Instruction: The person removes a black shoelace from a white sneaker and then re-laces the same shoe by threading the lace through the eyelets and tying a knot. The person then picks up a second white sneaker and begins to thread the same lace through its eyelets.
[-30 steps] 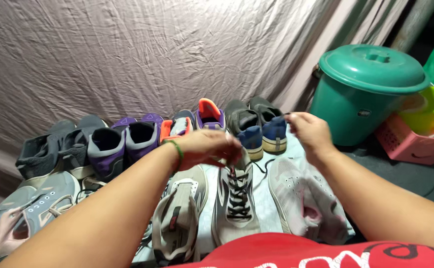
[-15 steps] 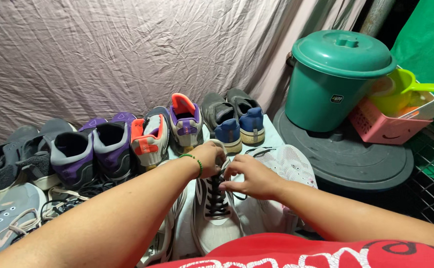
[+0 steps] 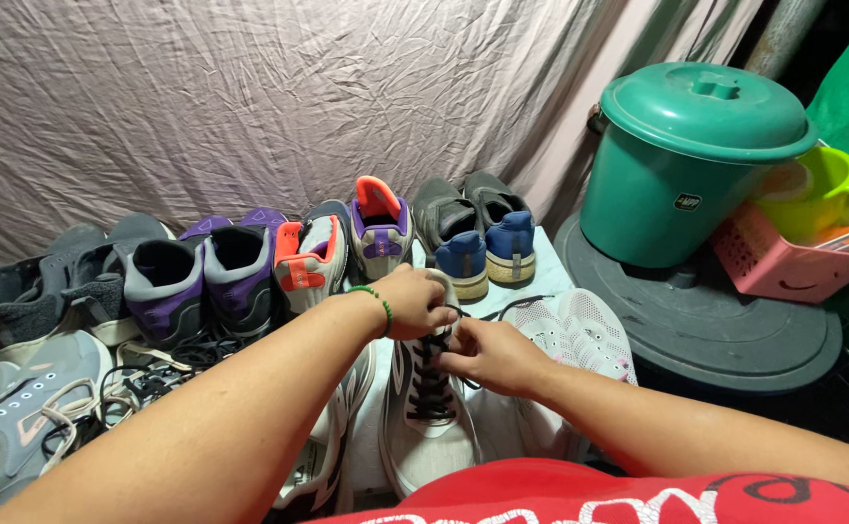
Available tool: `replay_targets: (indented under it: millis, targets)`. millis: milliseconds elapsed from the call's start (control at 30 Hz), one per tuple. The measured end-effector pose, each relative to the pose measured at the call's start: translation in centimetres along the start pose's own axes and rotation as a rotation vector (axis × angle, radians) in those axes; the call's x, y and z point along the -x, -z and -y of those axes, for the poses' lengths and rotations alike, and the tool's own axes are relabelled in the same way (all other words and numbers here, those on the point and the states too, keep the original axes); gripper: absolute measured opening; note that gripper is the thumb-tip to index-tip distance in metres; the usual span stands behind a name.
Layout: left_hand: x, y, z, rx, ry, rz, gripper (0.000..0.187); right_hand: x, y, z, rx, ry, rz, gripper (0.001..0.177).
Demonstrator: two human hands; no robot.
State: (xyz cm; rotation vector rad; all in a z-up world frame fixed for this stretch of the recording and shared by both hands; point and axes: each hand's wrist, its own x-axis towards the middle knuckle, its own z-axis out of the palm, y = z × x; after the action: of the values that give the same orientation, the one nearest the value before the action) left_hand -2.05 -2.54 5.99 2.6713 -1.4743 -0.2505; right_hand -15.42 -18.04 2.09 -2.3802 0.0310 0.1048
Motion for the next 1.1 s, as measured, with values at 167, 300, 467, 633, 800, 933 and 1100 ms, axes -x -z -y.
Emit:
replay_targets:
  millis: [167,300,467,633,800,933,1100]
  targets:
    - [0.6,3.6,2.7,-0.067,0.066,0.004,0.051,-0.5,-0.1,-0.4,-0.02,0.096,-0.042,0.023]
    - [3.1,5.4,7.1,-0.188,0.384,0.414,0.046,-0.6,0.7,-1.4,-0.349,-0.116,0.073,0.013]
    - [2.3,1.0,4.8,-0.312,0.194,0.241,0.034,-1.0,1.5,-2.2,-0.409,-0.024,0.127,0.021]
    - [0.8,-2.4,0.2,0.134,0.328,0.083,0.046,-0.9,1.8,-2.2,-0.301,0.116,0.135,0.023]
    - [-0.3,-0.7,0.7,0.179,0.351,0.135,0.046,-0.5,2.6,-1.3,-0.119,0.307,0.059,0.022]
    - [-1.4,-1.2,1.1,0.267,0.278,0.168,0.052,-0.6,3.0,-0.7,0.089,0.432,0.012,0.022]
    - [-1.7,-1.3,2.4,0.397,0.175,0.195,0.047,-0.9,3.4,-0.7,-0.062,0.362,-0.09,0.02]
